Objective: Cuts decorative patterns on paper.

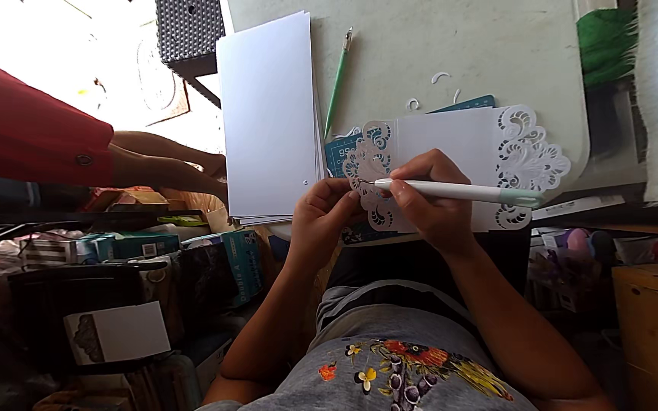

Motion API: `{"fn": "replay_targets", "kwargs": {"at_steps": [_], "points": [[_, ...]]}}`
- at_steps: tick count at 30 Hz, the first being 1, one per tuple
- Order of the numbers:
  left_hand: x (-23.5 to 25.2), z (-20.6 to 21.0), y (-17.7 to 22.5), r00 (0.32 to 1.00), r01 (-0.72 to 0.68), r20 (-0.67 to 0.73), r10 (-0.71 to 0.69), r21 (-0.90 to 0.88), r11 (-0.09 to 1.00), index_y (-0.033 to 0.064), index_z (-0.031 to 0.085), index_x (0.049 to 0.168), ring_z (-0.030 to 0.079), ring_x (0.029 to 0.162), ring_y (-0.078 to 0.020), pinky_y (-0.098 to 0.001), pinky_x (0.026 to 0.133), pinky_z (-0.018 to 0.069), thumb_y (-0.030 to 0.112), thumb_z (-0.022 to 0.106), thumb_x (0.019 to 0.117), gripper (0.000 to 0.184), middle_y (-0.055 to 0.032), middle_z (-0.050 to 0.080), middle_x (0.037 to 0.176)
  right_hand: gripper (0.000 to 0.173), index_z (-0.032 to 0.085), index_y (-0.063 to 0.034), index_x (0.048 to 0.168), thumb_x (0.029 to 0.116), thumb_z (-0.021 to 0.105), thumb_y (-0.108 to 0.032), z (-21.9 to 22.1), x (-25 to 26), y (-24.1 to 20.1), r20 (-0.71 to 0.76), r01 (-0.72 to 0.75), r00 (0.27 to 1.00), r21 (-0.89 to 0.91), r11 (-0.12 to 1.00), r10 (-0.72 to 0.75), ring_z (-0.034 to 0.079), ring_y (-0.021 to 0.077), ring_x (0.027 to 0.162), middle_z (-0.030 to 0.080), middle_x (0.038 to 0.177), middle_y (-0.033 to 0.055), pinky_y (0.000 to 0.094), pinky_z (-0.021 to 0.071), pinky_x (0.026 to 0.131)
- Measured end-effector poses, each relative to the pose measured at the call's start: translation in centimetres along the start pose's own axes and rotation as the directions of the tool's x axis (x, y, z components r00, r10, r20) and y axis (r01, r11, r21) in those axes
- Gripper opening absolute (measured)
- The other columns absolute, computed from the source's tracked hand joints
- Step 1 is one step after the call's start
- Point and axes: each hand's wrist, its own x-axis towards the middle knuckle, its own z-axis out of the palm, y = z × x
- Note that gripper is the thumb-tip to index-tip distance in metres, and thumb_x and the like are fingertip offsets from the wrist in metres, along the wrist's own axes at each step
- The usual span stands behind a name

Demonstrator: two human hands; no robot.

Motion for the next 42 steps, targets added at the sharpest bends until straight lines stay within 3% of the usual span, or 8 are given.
{"fn": "replay_targets", "kwargs": {"at_steps": [13, 18, 28, 34, 38, 42], "points": [[0.33, 0.57, -0.19, 0.998, 0.015, -0.058, -0.012, 0.050, 0.999, 0.0141, 0.062, 0.105, 0.070, 0.074, -0.0027, -0.0215, 0.070, 0.0614, 0.008, 0.057, 0.1036, 0.007, 0.0065, 0.071, 0.087, 0.011, 0.063, -0.0002, 0.099, 0.0896, 0.061, 0.005, -0.04, -0.08, -0.08, -0.035, 0.014, 0.999, -0.008, 1.000, -0.015, 0.068, 0.0030, 0.082, 0.069, 0.092, -0.0007, 0.0220, 0.0608, 0.075], [0.44, 0.66, 0.26, 0.995, 0.071, -0.063, -0.072, -0.013, 0.997, 0.0104, 0.065, 0.118, 0.072, 0.080, -0.0046, -0.0233, 0.074, 0.0620, 0.007, 0.052, 0.1052, 0.018, 0.0045, 0.074, 0.095, 0.011, 0.062, 0.0000, 0.099, 0.0891, 0.060, 0.005, 0.01, -0.09, -0.01, -0.037, 0.018, 0.999, -0.019, 1.000, -0.018, 0.067, 0.0016, 0.082, 0.068, 0.092, -0.0006, 0.0204, 0.0596, 0.075], [0.53, 0.55, 0.51, 0.992, 0.119, -0.036, -0.124, -0.121, 0.986, 0.0091, 0.067, 0.110, 0.072, 0.079, -0.0063, -0.0243, 0.076, 0.0622, 0.005, 0.050, 0.1051, 0.018, 0.0019, 0.074, 0.092, 0.008, 0.063, 0.0051, 0.095, 0.0869, 0.062, 0.005, 0.40, -0.13, -0.07, 0.017, 0.046, 0.999, -0.099, 0.994, -0.044, 0.061, -0.0042, 0.076, 0.067, 0.089, 0.0025, 0.0104, 0.0522, 0.067], [0.59, 0.66, 0.49, 0.990, 0.138, -0.021, -0.142, -0.135, 0.981, 0.0092, 0.065, 0.115, 0.072, 0.080, -0.0062, -0.0244, 0.076, 0.0622, 0.003, 0.049, 0.1047, 0.020, 0.0022, 0.074, 0.094, 0.010, 0.061, 0.0010, 0.097, 0.0878, 0.061, 0.005, 0.08, -0.10, -0.23, -0.025, 0.016, 1.000, -0.037, 0.999, -0.017, 0.066, -0.0003, 0.080, 0.068, 0.091, -0.0002, 0.0166, 0.0579, 0.072], [0.51, 0.66, 0.62, 0.990, 0.137, -0.013, -0.141, -0.167, 0.977, 0.0075, 0.065, 0.117, 0.073, 0.080, -0.0077, -0.0251, 0.076, 0.0624, 0.003, 0.046, 0.1046, 0.023, 0.0003, 0.074, 0.095, 0.012, 0.061, 0.0000, 0.098, 0.0878, 0.060, 0.006, 0.04, -0.15, -0.22, -0.042, 0.016, 0.999, -0.023, 1.000, -0.017, 0.066, 0.0000, 0.081, 0.068, 0.091, -0.0012, 0.0175, 0.0582, 0.073], [0.41, 0.40, 0.52, 0.994, 0.106, 0.038, -0.100, -0.210, 0.972, 0.0099, 0.065, 0.113, 0.071, 0.079, -0.0062, -0.0244, 0.074, 0.0611, 0.006, 0.033, 0.0991, 0.035, 0.0014, 0.073, 0.093, 0.009, 0.061, 0.0023, 0.097, 0.0886, 0.060, 0.004, 0.13, -0.15, -0.21, 0.011, 0.033, 0.999, -0.056, 0.998, -0.033, 0.063, -0.0032, 0.079, 0.067, 0.091, 0.0003, 0.0127, 0.0544, 0.070]]}}
